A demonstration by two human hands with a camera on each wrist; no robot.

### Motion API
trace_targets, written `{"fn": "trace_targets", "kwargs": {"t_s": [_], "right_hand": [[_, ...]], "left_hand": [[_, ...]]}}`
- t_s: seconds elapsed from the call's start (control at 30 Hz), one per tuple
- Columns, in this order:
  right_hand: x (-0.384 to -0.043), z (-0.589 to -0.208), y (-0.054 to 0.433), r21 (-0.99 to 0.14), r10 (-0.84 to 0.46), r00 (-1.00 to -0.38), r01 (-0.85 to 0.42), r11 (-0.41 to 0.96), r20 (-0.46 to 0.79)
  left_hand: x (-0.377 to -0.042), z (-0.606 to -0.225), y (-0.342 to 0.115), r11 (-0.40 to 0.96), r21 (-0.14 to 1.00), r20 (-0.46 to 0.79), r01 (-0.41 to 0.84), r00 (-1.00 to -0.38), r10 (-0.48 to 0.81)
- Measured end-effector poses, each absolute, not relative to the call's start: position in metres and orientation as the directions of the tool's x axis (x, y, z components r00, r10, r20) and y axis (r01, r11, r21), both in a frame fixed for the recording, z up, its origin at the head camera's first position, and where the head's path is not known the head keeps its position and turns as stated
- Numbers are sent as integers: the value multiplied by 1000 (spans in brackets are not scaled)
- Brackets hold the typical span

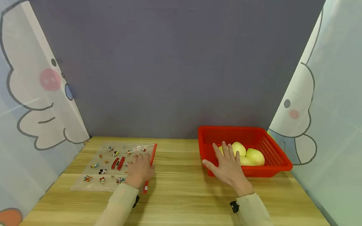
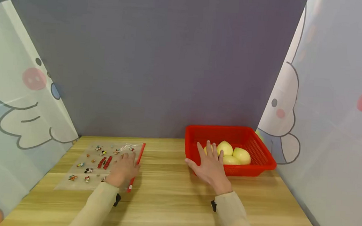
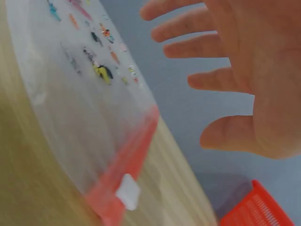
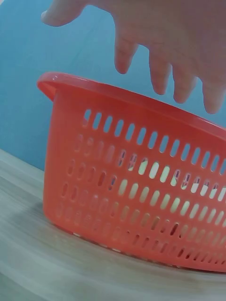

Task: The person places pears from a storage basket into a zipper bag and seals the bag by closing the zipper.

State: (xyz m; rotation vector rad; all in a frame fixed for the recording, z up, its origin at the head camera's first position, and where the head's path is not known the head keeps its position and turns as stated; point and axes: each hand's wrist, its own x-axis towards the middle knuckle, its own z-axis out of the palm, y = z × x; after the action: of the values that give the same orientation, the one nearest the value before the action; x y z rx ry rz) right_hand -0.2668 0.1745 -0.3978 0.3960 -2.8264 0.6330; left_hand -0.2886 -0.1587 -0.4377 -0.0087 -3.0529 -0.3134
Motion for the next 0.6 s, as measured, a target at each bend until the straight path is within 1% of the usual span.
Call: {"fn": "trace_targets", "kwargs": {"t_s": [0.1,0.23,0.43,0.6], "right_hand": [[-266,-399,175,-379,-209,-941,-302,875,268],[-268,-398,171,-375,-225,-935,-320,870,275],[-270,-397,163,-364,-252,-926,-346,865,281],[-271,-397,157,-349,-271,-920,-362,864,283]], "left_hand": [[-292,-441,-160,979,203,24,-14,-1000,-20],[-295,-446,-162,969,241,-20,-49,-999,-46],[-297,-456,-164,968,243,-26,-56,-998,-51],[-297,-457,-166,968,250,-13,-39,-999,-37]]}}
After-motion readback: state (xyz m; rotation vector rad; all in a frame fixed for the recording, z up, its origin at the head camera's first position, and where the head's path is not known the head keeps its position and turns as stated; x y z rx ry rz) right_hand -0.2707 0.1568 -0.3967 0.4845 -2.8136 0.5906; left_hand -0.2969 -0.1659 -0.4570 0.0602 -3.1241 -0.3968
